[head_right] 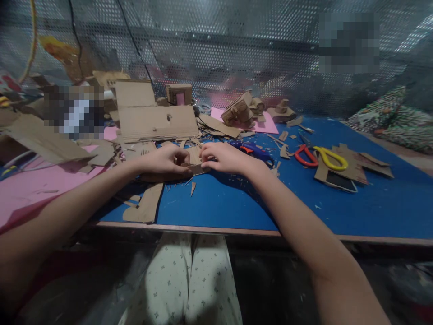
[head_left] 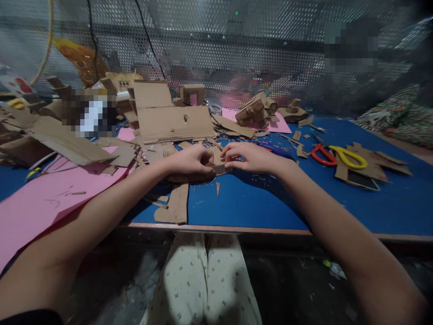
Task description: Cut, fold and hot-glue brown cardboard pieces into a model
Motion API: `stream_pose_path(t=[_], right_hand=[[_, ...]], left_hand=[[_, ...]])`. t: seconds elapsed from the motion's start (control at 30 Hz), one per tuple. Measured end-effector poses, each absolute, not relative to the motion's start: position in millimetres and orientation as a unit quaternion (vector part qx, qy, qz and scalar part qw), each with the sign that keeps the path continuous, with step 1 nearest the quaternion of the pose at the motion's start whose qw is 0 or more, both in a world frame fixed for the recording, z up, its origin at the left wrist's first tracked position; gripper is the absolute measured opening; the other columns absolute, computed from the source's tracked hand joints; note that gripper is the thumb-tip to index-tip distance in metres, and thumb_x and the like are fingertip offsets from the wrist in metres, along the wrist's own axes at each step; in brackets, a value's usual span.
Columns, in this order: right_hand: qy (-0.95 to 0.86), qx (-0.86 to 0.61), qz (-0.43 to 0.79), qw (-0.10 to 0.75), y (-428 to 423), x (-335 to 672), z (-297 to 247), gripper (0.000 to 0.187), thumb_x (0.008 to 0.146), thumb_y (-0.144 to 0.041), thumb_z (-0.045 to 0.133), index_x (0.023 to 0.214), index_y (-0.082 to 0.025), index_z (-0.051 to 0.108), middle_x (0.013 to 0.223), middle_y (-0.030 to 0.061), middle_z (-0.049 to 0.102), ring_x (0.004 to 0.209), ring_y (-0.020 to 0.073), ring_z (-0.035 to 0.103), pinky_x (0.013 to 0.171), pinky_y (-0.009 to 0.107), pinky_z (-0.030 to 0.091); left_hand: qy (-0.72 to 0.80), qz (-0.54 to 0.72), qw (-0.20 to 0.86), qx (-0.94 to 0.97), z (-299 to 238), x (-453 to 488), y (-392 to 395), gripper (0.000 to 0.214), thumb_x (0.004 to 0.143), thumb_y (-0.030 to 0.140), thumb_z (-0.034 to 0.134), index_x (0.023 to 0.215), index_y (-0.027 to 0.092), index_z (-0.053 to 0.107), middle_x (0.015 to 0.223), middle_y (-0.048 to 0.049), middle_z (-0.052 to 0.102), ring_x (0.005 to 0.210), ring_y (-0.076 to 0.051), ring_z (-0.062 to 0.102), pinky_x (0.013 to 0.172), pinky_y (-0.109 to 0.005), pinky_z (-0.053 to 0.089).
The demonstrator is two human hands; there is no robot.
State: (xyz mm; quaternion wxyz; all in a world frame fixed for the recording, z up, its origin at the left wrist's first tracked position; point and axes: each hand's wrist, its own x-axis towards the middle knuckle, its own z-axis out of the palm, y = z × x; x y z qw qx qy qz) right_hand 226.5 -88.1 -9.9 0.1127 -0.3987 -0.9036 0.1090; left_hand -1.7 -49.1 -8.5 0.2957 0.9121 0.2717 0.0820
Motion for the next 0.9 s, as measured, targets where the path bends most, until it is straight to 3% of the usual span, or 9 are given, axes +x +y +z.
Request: stream_pose_path(t=[0.9], right_hand=[[-0.915,-0.378,0.097,0.102,-88.2,227.8,-14.6,0.017,0.091,-0.03,0.054,0.089,-0.018,0.066,0.107,0.0087,0.063,0.092,0.021,0.059,0.079,0.031,0.042]], left_hand=[[0.293,0.037,0.285,0.912,-2.1,7.0,-53.8,0.02,0.07,0.028,0.062,0.061,0.019,0.047,0.052,0.0032,0.042,0.053,-0.011,0.038,0.053,-0.027,0.025]])
